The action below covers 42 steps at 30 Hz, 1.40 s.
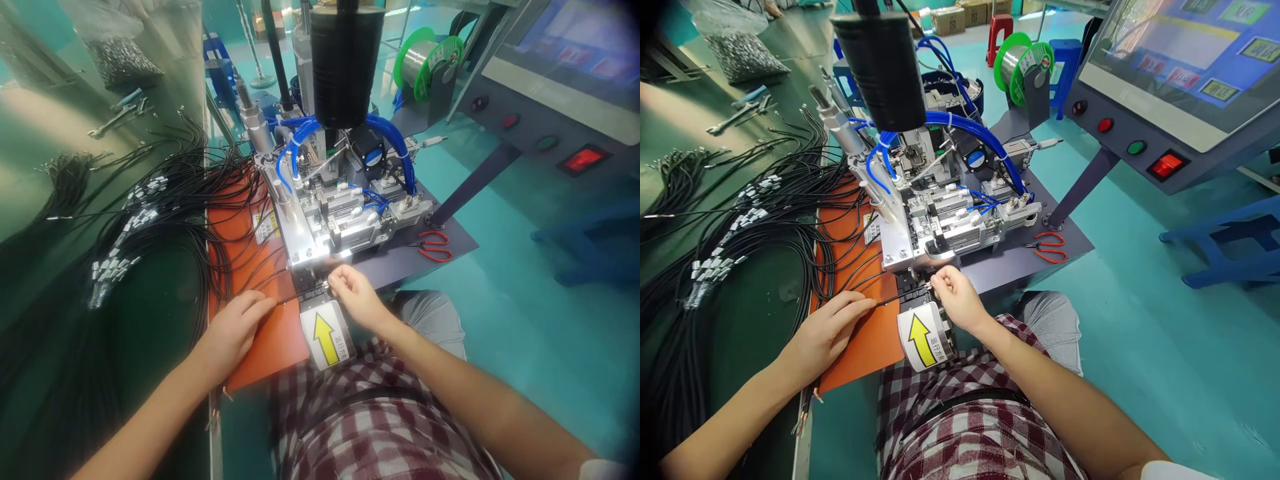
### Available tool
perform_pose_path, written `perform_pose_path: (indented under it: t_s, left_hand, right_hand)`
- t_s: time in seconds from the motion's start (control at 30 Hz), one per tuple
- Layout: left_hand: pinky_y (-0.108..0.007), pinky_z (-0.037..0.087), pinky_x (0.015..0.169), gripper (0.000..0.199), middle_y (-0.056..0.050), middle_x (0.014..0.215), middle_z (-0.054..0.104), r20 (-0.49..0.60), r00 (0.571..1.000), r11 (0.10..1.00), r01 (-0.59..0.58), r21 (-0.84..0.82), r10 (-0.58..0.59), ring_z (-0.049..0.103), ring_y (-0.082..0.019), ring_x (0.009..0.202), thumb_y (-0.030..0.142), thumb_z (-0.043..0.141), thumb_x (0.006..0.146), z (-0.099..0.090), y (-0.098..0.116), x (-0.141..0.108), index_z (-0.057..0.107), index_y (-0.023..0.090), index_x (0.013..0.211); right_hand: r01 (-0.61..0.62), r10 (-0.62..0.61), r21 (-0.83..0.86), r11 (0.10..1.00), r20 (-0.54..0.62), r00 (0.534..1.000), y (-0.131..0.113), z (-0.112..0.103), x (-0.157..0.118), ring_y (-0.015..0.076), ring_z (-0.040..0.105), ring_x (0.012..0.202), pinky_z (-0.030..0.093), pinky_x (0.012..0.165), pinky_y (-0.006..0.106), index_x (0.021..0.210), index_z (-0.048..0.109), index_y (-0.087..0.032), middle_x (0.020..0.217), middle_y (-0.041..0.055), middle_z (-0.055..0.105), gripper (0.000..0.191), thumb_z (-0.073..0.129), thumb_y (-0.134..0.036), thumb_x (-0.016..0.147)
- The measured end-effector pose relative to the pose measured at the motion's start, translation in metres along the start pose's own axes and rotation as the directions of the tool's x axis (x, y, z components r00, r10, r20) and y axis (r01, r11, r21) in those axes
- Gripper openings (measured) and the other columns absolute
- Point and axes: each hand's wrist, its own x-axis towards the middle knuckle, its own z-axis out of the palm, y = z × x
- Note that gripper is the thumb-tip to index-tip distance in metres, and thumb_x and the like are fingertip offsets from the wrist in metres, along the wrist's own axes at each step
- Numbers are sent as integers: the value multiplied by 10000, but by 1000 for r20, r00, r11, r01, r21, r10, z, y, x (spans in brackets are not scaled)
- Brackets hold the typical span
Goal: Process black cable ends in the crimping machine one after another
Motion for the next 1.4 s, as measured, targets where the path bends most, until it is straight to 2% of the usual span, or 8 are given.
perform_pose_path:
  t_s: [0.17, 0.3, 0.43, 0.6, 0.8, 1.03, 1.2, 1.4]
  left_hand:
    - [-269, 515, 802, 326, -75, 1028, 635, -38, 999, 1000, -22, 7, 22, 626, -179, 920, 167, 364, 934, 3, -5, -3, 628, 227, 1115]
    - [-245, 507, 800, 325, -80, 1059, 610, -27, 998, 998, -59, -19, 59, 617, -169, 936, 165, 368, 944, 0, -6, -4, 609, 217, 1156]
    - [-235, 495, 816, 321, -76, 1063, 595, -5, 997, 997, -74, -27, 74, 601, -163, 951, 156, 365, 946, -2, -7, -3, 597, 213, 1161]
    - [-250, 486, 834, 317, -77, 1067, 590, -58, 995, 995, -79, -59, 76, 592, -158, 958, 143, 353, 953, 1, -7, -5, 594, 202, 1151]
    - [-232, 498, 790, 318, -65, 1009, 608, -106, 989, 993, -110, -37, 106, 605, -147, 906, 134, 352, 945, 2, -11, -1, 623, 205, 1095]
    - [-272, 504, 786, 277, -62, 949, 607, -187, 981, 999, -48, -18, 44, 608, -159, 862, 178, 370, 943, -2, -20, 26, 642, 186, 998]
    - [-292, 515, 800, 260, -56, 927, 624, -231, 973, 1000, -12, -24, 6, 615, -162, 866, 170, 383, 939, 2, -22, 29, 641, 186, 964]
    - [-382, 533, 832, 206, -68, 1015, 641, -297, 954, 999, 31, -37, -41, 629, -180, 916, 226, 467, 953, 9, -24, 28, 584, 155, 1107]
  right_hand:
    - [-50, 50, 17, 999, 12, 999, -1, 0, 2, 95, 387, 488, 335, 496, 243, 700, 457, -209, 594, -51, 482, 264, 531, -423, 836]
    - [-81, 81, -2, 997, -58, 995, 10, -13, -8, 100, 392, 487, 353, 511, 253, 729, 473, -210, 606, -42, 490, 309, 464, -481, 877]
    - [-164, 151, -65, 984, -169, 974, 48, -37, -40, 115, 365, 473, 321, 491, 270, 708, 465, -217, 573, -42, 448, 381, 407, -546, 891]
    - [-279, 241, -175, 944, -212, 947, 103, -61, -94, 142, 402, 482, 327, 507, 291, 666, 435, -230, 547, -36, 461, 413, 475, -613, 816]
    - [-368, 315, -279, 887, -219, 924, 135, -75, -135, 149, 458, 515, 363, 545, 277, 694, 436, -229, 548, -45, 466, 354, 451, -562, 813]
    - [-367, 337, -348, 863, -144, 930, 158, -76, -140, 160, 503, 575, 393, 590, 268, 733, 462, -226, 591, -37, 490, 319, 437, -534, 814]
    - [-357, 354, -378, 854, -79, 932, 176, -78, -141, 154, 474, 534, 386, 553, 265, 699, 455, -227, 563, -37, 472, 358, 451, -574, 787]
    - [-332, 334, -370, 868, -61, 941, 191, -76, -145, 167, 509, 555, 417, 559, 267, 694, 460, -226, 581, -22, 475, 375, 443, -590, 782]
